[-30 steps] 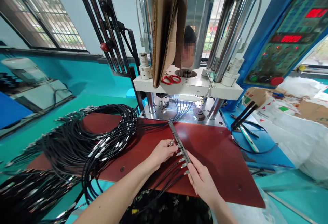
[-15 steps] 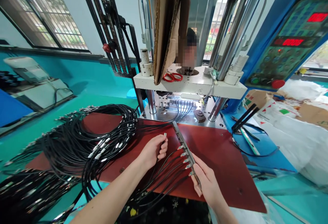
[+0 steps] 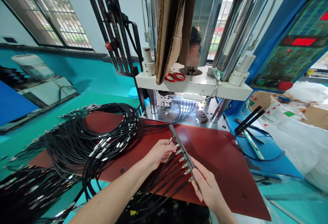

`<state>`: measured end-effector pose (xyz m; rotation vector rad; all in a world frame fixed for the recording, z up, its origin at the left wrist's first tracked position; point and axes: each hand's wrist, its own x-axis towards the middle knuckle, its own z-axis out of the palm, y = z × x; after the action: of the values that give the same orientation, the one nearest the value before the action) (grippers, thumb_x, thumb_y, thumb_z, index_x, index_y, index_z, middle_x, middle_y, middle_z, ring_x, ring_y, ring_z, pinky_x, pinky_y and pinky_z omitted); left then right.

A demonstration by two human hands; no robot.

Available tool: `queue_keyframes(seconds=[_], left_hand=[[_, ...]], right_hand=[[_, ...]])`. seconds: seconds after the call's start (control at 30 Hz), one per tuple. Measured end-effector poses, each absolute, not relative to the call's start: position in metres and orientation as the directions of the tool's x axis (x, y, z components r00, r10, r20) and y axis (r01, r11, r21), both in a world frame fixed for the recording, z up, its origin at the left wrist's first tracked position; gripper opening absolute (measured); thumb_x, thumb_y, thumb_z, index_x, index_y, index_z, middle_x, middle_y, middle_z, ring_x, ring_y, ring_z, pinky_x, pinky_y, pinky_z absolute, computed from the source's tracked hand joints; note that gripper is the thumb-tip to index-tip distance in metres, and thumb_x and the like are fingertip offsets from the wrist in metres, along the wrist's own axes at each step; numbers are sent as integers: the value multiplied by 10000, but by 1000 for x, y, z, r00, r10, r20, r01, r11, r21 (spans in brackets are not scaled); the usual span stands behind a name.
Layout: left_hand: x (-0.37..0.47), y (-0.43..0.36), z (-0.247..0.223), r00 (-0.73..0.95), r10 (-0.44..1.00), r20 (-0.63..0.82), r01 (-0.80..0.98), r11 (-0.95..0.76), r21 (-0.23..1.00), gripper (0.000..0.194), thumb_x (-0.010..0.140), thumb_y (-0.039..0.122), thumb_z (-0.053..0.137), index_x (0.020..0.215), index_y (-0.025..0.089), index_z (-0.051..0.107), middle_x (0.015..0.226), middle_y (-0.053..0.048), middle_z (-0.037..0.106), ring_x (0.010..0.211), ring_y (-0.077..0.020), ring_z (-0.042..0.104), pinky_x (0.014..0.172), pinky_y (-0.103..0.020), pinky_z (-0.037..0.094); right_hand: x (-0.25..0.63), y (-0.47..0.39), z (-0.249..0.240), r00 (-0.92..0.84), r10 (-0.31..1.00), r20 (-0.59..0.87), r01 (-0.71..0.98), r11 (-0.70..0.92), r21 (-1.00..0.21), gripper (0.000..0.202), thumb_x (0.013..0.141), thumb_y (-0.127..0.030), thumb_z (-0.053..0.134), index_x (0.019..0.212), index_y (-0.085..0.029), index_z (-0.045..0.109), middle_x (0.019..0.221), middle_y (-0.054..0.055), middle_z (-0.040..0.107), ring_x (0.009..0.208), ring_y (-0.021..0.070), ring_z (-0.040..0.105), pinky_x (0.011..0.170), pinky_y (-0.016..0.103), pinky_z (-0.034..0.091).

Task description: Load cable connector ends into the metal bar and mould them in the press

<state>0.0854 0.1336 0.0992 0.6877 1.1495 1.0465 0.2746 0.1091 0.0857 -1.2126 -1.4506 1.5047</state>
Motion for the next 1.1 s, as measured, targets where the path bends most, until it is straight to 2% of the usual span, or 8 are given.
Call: queue_keyframes(seconds=[0.1,0.23,0.33,0.47,0.57,0.8,0.97,1.1], left_hand=[[89,133,101,0,927,-374,-280,359,890,242,551,299,645,494,170,448,332,110,240,296,-15,157,340,-203,47],[94,133,95,-94,956,-279,-252,249,935,260,599,336,629,538,166,441,383,90,325,322,-21,223,341,-189,124],[95,133,86,-185,957,-223,-348,149,926,264,625,375,622,643,177,448,478,76,401,368,-46,330,359,-184,215],[92,132,77,-264,941,-211,-397,94,913,293,607,383,658,622,163,465,542,55,433,458,-64,397,433,-198,300],[88,131,77,-257,950,-179,-398,65,915,298,633,397,648,595,152,484,539,48,437,489,-60,376,479,-197,305],[82,136,80,-168,960,-225,-280,173,944,255,583,316,673,532,144,492,484,46,449,465,-63,368,487,-206,258],[73,140,85,-105,967,-232,-202,208,957,215,558,275,664,498,144,505,448,39,466,437,-68,366,483,-216,248],[66,142,90,-62,970,-237,-152,225,962,183,550,238,642,474,141,506,430,31,477,434,-74,383,499,-221,262]], right_hand=[[269,107,90,-303,950,-80,113,-48,-992,495,735,-529,553,1116,-220,618,754,89,668,630,222,623,522,305,547],[265,105,89,-276,961,-32,46,-20,-999,417,754,-490,564,1078,-237,637,1017,90,642,882,237,610,693,305,547],[270,107,85,-281,955,-97,53,-85,-995,483,732,-504,587,1118,-216,614,751,81,669,685,226,632,564,302,554],[276,109,84,-303,942,-146,97,-122,-988,546,721,-537,570,1165,-220,582,432,13,527,363,177,504,325,275,459],[275,109,85,-282,948,-150,103,-126,-987,535,709,-542,574,1149,-238,595,384,-4,473,309,158,439,288,270,419],[272,106,81,-280,946,-166,61,-155,-986,575,715,-543,563,1183,-209,567,509,32,574,337,143,464,344,284,469],[269,107,87,-270,955,-121,46,-112,-993,464,710,-501,597,1072,-215,646,760,90,666,671,239,625,567,349,558],[267,107,93,-313,944,-106,24,-103,-994,399,745,-451,586,1053,-206,653,976,100,655,991,266,569,784,370,521]])
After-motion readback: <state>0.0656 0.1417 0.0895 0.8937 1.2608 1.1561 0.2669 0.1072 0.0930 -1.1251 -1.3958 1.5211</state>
